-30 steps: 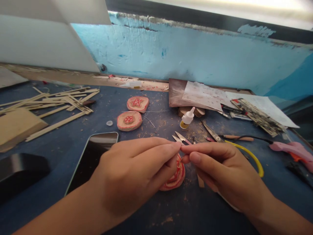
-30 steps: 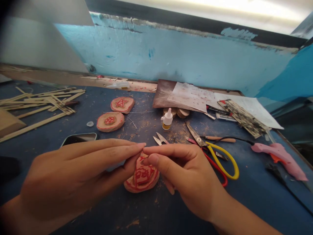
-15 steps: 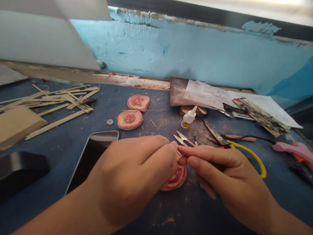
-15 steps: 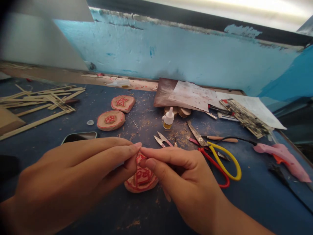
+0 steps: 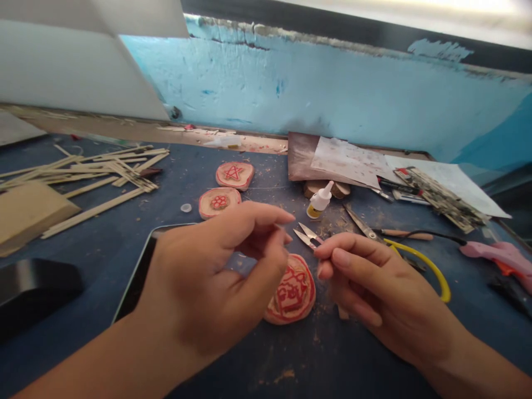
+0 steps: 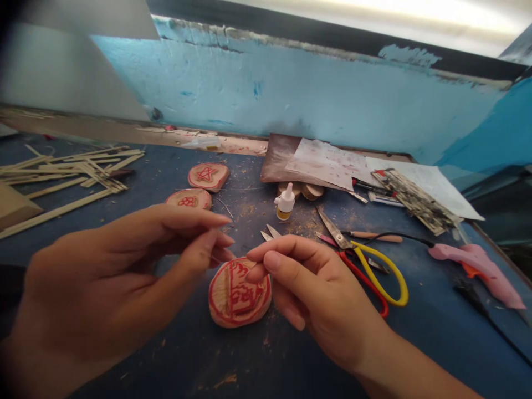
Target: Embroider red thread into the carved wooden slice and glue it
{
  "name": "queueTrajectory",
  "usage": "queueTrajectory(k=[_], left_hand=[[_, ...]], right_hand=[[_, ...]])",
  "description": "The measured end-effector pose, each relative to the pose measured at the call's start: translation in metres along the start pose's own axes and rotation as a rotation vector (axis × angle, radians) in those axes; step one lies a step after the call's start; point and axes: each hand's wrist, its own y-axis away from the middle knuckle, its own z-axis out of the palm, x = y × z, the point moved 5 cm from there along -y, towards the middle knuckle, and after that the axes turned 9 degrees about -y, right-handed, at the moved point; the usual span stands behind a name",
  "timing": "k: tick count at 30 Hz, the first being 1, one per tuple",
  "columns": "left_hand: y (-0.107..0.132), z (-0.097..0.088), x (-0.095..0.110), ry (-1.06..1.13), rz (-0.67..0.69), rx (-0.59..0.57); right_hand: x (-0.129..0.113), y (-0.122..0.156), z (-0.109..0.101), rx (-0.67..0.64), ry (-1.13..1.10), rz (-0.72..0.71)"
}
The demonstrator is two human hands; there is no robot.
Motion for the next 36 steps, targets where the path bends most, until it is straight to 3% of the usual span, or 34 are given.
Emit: queueTrajectory(k=[13, 22, 29, 33, 36], left_hand=[[-0.008, 0.009, 0.007, 0.234, 0.159, -0.134], [-0.006, 0.011, 0.016, 0.405, 0.167, -0.188], [0.002, 0.007, 0.018, 0.445, 0.169, -0.145], [0.004, 0.004, 0.025, 0.33, 0.241, -0.186], [0.008, 0.001, 0.028, 0.288, 0.301, -0.11]], right_hand=[[0.003, 0.001, -0.008, 0.09, 0.093, 0.041], [0.005, 0.0, -0.009, 0.071, 0.112, 0.063], [0.012, -0.008, -0.002, -0.127, -0.092, 0.139], [0.018, -0.011, 0.001, -0.207, -0.129, 0.196], [0.02, -0.013, 0.001, -0.219, -0.134, 0.209]])
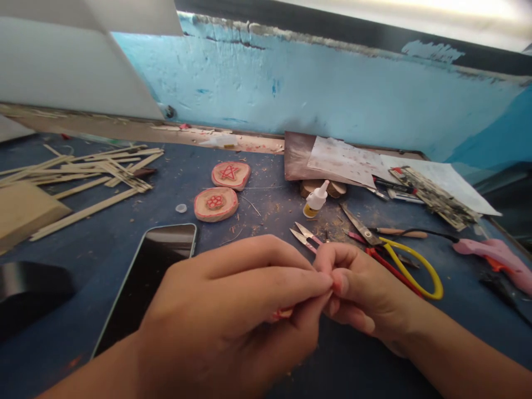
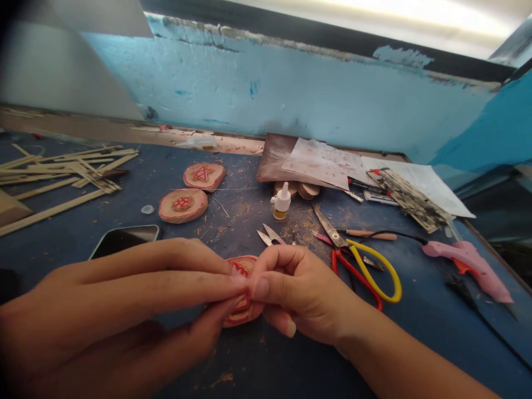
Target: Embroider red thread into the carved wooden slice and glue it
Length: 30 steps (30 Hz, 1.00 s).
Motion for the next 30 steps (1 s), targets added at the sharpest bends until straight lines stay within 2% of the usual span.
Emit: queueTrajectory(k=[3, 7, 10, 14, 15, 19, 25, 30], left_hand=[[0.005, 0.001, 0.002, -0.051, 0.038, 0.052], [0.006, 0.001, 0.003, -0.037, 0.041, 0.022], [0.001, -0.001, 0.003, -0.012, 0.02, 0.026], [-0.002, 0.003, -0.002, 0.054, -0.048, -0.035], [-0.002, 0.001, -0.004, 0.088, -0.059, 0.002], [0.001, 0.003, -0.009, 0.179, -0.099, -0.014], [-0.002, 0.006, -0.012, 0.185, -0.154, -0.04], [0.001, 0.006, -0.012, 0.123, -0.143, -0.049]], right_hand=[[0.0, 0.0, 0.001, 0.001, 0.0, 0.002], [0.0, 0.002, 0.002, -0.013, 0.008, 0.005], [-0.003, 0.005, 0.0, 0.001, 0.024, -0.037], [-0.008, 0.008, -0.001, 0.051, 0.054, -0.116], [-0.009, 0.008, -0.001, 0.064, 0.064, -0.131], [-0.012, 0.01, 0.0, 0.104, 0.113, -0.19], [-0.019, 0.017, 0.001, 0.179, 0.225, -0.323], [-0.033, 0.029, 0.002, 0.297, 0.514, -0.558]])
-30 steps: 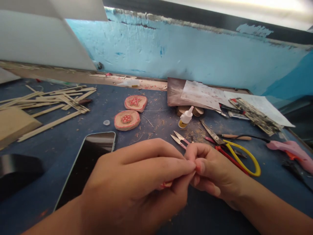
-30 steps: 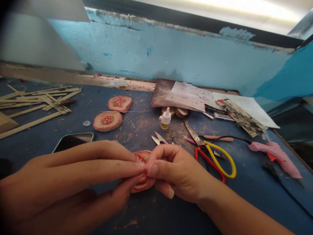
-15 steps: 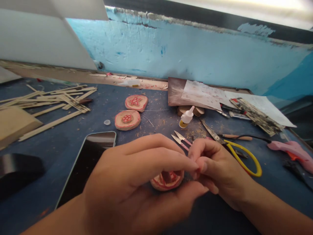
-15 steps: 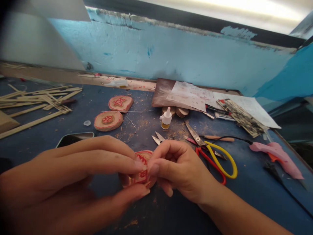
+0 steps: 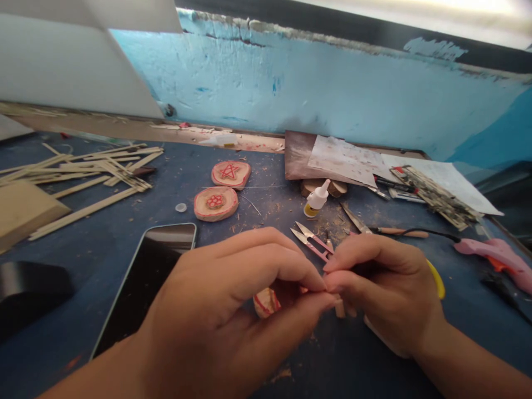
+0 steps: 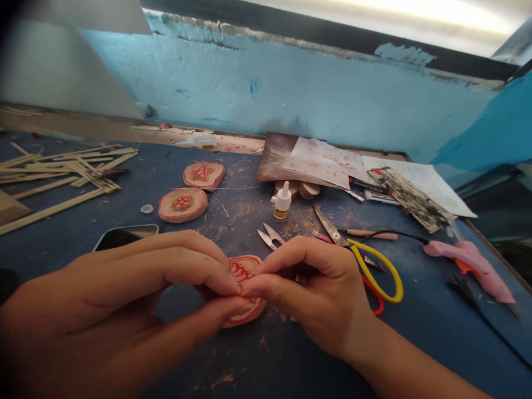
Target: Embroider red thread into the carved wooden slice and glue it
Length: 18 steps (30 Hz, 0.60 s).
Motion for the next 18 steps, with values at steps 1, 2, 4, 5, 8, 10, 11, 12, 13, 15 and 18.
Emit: queueTrajectory(k=[1, 2, 4, 5, 8, 10, 11, 12, 13, 15, 18], left_hand=[[0.001, 0.0, 0.0, 0.0, 0.002, -0.002], [0.001, 0.0, -0.001, -0.001, -0.006, -0.004], [0.002, -0.001, -0.001, 0.001, -0.009, -0.01], [0.002, -0.001, -0.001, -0.001, -0.006, -0.004], [0.001, -0.003, 0.002, -0.038, 0.015, -0.012], [0.0, -0.003, 0.002, -0.066, 0.02, -0.028], [0.0, -0.002, 0.003, -0.075, 0.022, -0.044], [-0.001, -0.002, 0.003, -0.078, 0.03, -0.06], [-0.001, -0.002, 0.004, -0.072, 0.042, -0.071], [-0.003, 0.0, 0.005, -0.055, 0.069, -0.111], [-0.004, -0.001, 0.006, -0.023, 0.099, -0.153]], right_hand=[[-0.004, 0.001, -0.001, 0.003, 0.059, -0.059], [-0.007, 0.001, -0.002, 0.001, 0.113, -0.111], [-0.012, 0.002, -0.002, -0.008, 0.195, -0.191], [-0.014, 0.002, -0.002, -0.012, 0.226, -0.218], [-0.018, 0.001, -0.001, -0.021, 0.296, -0.271], [-0.02, 0.0, 0.0, -0.034, 0.325, -0.293], [-0.021, -0.001, 0.001, -0.044, 0.329, -0.307], [-0.021, -0.002, 0.001, -0.05, 0.327, -0.319], [-0.021, -0.004, 0.001, -0.057, 0.317, -0.322], [-0.017, -0.006, 0.001, -0.073, 0.241, -0.268], [-0.004, -0.006, 0.002, -0.106, -0.025, -0.023]])
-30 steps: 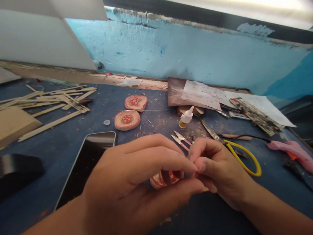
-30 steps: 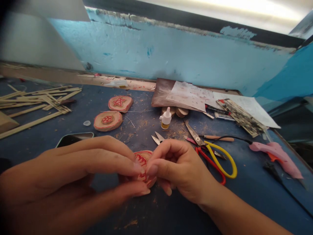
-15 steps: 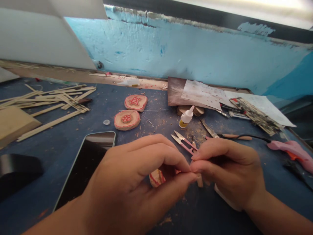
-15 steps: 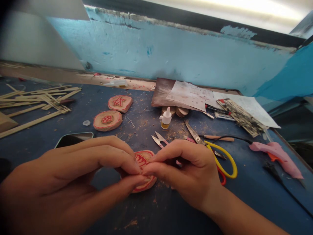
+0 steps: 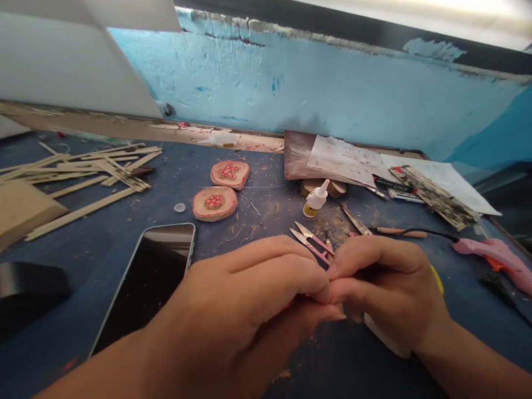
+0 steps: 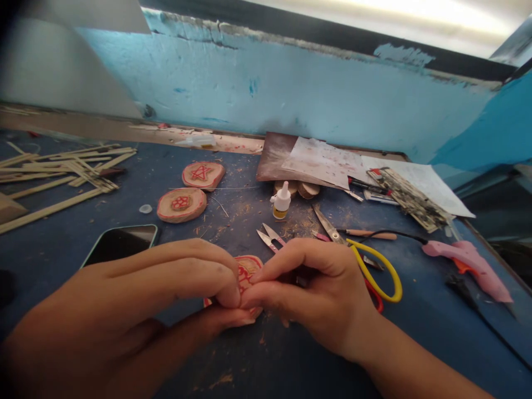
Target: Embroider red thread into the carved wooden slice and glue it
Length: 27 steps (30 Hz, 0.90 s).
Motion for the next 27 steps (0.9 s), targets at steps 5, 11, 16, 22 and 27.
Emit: queueTrajectory(k=[5, 11, 16, 22, 27], left_hand=[[0.0, -0.001, -0.002, 0.052, -0.037, -0.011], [-0.002, 0.002, -0.006, 0.234, -0.137, 0.021], [0.002, -0.001, -0.008, 0.259, -0.17, 0.076], [0.001, -0.003, -0.01, 0.283, -0.148, 0.151], [0.002, -0.004, -0.004, 0.219, -0.069, 0.172]], right_hand=[[0.018, 0.003, 0.01, -0.05, -0.452, 0.315], [0.032, 0.004, 0.017, -0.135, -0.593, 0.408], [0.031, 0.005, 0.014, -0.158, -0.621, 0.378], [0.03, 0.005, 0.011, -0.16, -0.623, 0.382], [0.03, 0.004, 0.014, -0.156, -0.605, 0.384]])
